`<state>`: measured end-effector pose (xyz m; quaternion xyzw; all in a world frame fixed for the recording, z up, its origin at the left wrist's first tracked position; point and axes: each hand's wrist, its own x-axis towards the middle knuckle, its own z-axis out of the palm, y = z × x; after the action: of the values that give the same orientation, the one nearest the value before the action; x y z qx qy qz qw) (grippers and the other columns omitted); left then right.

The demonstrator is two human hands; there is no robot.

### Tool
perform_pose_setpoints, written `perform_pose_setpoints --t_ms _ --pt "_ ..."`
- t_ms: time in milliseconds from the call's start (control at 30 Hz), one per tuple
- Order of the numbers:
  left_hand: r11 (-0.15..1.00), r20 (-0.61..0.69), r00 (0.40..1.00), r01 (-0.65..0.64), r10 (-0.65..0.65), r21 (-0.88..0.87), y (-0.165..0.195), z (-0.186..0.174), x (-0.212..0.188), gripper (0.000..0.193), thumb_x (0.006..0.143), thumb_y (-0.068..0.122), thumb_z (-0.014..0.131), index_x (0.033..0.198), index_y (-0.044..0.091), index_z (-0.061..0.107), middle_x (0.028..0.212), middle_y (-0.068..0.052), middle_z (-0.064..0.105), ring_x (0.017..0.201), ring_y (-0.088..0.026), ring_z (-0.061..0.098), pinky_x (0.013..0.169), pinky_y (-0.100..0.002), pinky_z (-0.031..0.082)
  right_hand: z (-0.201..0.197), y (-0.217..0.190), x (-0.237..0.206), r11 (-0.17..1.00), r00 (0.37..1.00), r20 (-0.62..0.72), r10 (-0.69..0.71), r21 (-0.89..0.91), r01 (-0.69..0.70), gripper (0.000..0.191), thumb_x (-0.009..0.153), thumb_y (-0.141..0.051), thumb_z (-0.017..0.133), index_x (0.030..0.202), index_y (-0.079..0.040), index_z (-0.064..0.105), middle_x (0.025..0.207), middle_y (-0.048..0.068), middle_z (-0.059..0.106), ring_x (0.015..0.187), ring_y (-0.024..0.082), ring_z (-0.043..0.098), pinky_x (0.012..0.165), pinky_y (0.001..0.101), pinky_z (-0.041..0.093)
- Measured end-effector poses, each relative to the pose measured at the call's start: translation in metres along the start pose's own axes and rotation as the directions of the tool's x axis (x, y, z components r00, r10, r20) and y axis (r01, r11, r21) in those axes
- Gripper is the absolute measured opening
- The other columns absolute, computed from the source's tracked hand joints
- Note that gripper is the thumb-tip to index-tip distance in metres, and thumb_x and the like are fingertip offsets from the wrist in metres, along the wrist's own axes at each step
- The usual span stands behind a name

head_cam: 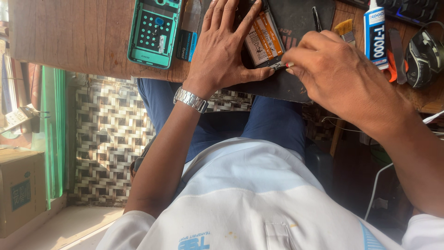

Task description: The person uses a screwdriver and tweezers to remove screws and small components from the internal chassis of a disassembled mobile phone. They work on the battery area and surrounding connectors while the phone case and other tools rest on the table.

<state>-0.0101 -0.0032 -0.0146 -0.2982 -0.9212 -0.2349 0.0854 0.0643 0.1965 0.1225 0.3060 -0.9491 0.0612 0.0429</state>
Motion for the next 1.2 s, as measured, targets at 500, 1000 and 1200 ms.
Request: perform_pose_setpoints --t_ms 500,1000,1200 --pt "1.000 -0.008 1.000 -0.005 0.004 -0.017 -0.001 0.000 -0.002 0.128 0.066 0.097 0.071 0.160 0.019 0.032 0.159 -0.028 0.032 0.150 -0.044 0.025 0.128 -0.053 0.016 0.009 0.008 -0.006 0.987 0.980 0.126 0.151 0.043 -0.157 0.024 0.103 -0.023 0.070 0.109 0.001 0.074 0.091 0.015 0.074 0.081 0.029 0.072 0.077 0.0411 0.059" --pt "1.000 -0.007 1.000 0.003 -0.003 -0.020 0.000 -0.001 -0.002 0.128 0.069 0.097 0.076 0.162 0.020 0.031 0.160 -0.027 0.031 0.152 -0.045 0.025 0.129 -0.053 0.016 0.003 0.002 -0.001 0.986 0.985 0.105 0.139 0.074 -0.147 0.028 0.096 -0.023 0.072 0.110 0.001 0.073 0.089 0.016 0.070 0.079 0.031 0.070 0.073 0.0415 0.057" --pt "1.000 -0.006 1.000 -0.002 0.002 -0.026 -0.001 0.000 0.000 0.128 0.069 0.096 0.074 0.162 0.020 0.031 0.161 -0.027 0.032 0.152 -0.045 0.025 0.130 -0.054 0.016 -0.002 0.000 0.002 0.988 0.975 0.163 0.149 0.026 -0.155 0.020 0.095 -0.020 0.067 0.100 -0.002 0.075 0.087 0.013 0.069 0.083 0.027 0.069 0.078 0.0392 0.057"
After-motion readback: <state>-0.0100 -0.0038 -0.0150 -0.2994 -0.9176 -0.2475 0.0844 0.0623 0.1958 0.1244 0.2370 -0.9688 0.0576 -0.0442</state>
